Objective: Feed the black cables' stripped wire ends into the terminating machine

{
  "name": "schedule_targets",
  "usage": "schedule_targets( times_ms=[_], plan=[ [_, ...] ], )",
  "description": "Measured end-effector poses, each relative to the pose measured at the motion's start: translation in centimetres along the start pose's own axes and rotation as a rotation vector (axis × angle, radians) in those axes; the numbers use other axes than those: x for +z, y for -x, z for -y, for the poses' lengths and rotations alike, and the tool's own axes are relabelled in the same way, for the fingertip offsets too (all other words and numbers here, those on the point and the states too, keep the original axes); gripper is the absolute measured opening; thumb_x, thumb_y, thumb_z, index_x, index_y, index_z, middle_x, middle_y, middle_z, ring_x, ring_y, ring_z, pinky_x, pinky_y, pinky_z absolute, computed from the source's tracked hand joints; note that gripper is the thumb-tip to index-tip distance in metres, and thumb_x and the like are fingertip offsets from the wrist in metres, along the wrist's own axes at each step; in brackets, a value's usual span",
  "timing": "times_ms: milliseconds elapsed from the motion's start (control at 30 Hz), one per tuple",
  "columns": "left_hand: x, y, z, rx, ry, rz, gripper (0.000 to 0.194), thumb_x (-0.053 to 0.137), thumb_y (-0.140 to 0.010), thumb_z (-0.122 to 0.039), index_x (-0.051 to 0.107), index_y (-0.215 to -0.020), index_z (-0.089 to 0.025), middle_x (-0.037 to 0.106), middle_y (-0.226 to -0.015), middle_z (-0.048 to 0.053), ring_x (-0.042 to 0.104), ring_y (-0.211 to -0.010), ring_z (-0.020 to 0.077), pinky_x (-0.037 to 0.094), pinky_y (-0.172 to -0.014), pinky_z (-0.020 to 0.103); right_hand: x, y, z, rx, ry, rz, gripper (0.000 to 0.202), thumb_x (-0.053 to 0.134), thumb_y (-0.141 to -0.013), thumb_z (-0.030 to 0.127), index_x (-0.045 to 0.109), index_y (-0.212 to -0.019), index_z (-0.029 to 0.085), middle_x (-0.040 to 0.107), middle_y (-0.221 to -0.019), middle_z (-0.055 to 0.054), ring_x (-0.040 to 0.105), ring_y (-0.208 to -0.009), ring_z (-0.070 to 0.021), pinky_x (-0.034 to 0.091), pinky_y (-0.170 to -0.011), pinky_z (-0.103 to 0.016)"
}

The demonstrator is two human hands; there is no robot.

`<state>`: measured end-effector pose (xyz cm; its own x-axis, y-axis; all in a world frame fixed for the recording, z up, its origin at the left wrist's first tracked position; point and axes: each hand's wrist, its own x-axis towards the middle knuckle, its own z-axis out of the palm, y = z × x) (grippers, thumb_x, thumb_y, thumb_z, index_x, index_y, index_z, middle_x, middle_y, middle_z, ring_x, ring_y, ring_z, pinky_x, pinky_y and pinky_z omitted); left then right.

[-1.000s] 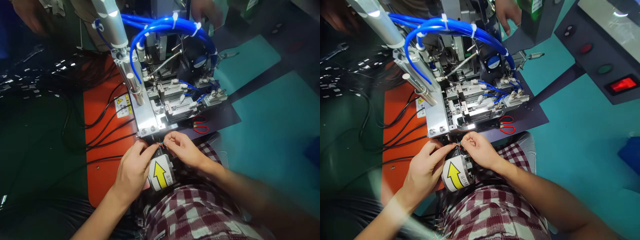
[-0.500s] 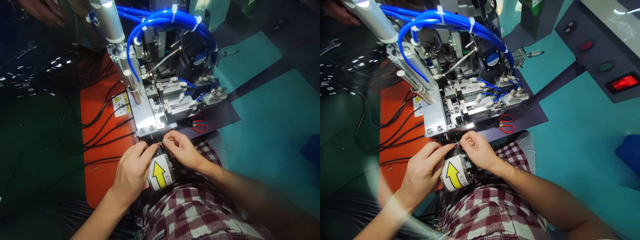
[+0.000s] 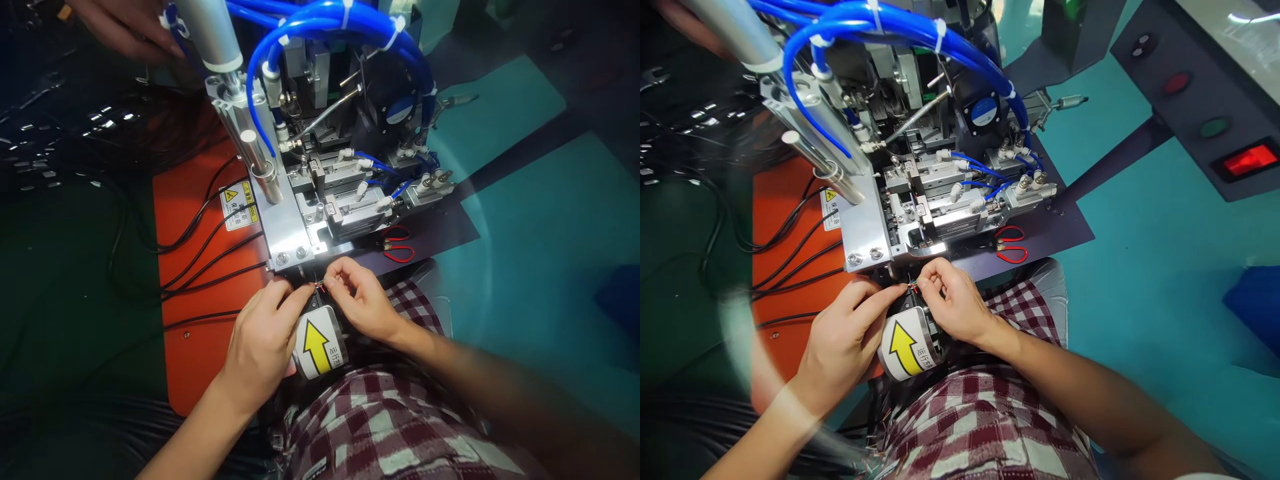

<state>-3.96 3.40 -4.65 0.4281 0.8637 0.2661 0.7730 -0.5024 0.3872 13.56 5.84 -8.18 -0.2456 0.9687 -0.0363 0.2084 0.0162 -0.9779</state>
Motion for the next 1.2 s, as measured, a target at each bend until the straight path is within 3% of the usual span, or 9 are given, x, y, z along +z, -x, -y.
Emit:
schedule_targets(
  times_ms=[533, 800, 967, 1200],
  plan=[
    [0.1, 0.1, -0.1, 0.006, -0.035, -0.012, 0.026, 0.043, -0.092, -0.014, 0.063, -0.108, -0.012, 0.053, -0.081, 0.005, 0.052, -0.067, 0.0149, 0.046, -0.056, 0.025, -0.1, -0.1, 0.2, 0.006, 0.050, -0.001, 0.011, 0.048, -0.089, 0.024, 0.049, -0.079, 0.020, 0.047, -0.065, 0.003, 0.044, -0.056, -0.0115, 0.036, -0.055, -0.025],
    [0.1, 0.1, -0.1, 0.009, -0.025, 0.010, 0.027, 0.044, -0.091, -0.013, 0.063, -0.110, -0.010, 0.053, -0.082, 0.007, 0.053, -0.070, 0.0168, 0.048, -0.058, 0.026, 0.3, -0.1, 0.6, 0.227, -0.158, -0.001, 0.014, 0.053, -0.084, 0.029, 0.049, -0.075, 0.019, 0.044, -0.059, 0.006, 0.041, -0.050, -0.0096, 0.034, -0.048, -0.022],
    [0.0, 0.3, 0.0, -0.016, -0.020, 0.020, 0.028, 0.043, -0.092, -0.015, 0.061, -0.112, -0.012, 0.053, -0.083, 0.006, 0.053, -0.071, 0.0171, 0.049, -0.059, 0.027, -0.2, -0.4, 0.9, 0.401, -0.273, 0.086, 0.014, 0.054, -0.083, 0.028, 0.051, -0.075, 0.018, 0.046, -0.052, 0.007, 0.043, -0.045, -0.0089, 0.035, -0.045, -0.022],
    [0.1, 0.5, 0.3, -0.027, 0.021, 0.055, 0.029, 0.044, -0.091, -0.015, 0.060, -0.115, -0.013, 0.051, -0.087, 0.007, 0.052, -0.073, 0.0172, 0.049, -0.061, 0.028, -0.5, 0.1, 0.8, 0.189, -0.060, -0.033, 0.012, 0.057, -0.085, 0.030, 0.059, -0.084, 0.018, 0.055, -0.066, 0.002, 0.049, -0.054, -0.0103, 0.038, -0.050, -0.023]
  ],
)
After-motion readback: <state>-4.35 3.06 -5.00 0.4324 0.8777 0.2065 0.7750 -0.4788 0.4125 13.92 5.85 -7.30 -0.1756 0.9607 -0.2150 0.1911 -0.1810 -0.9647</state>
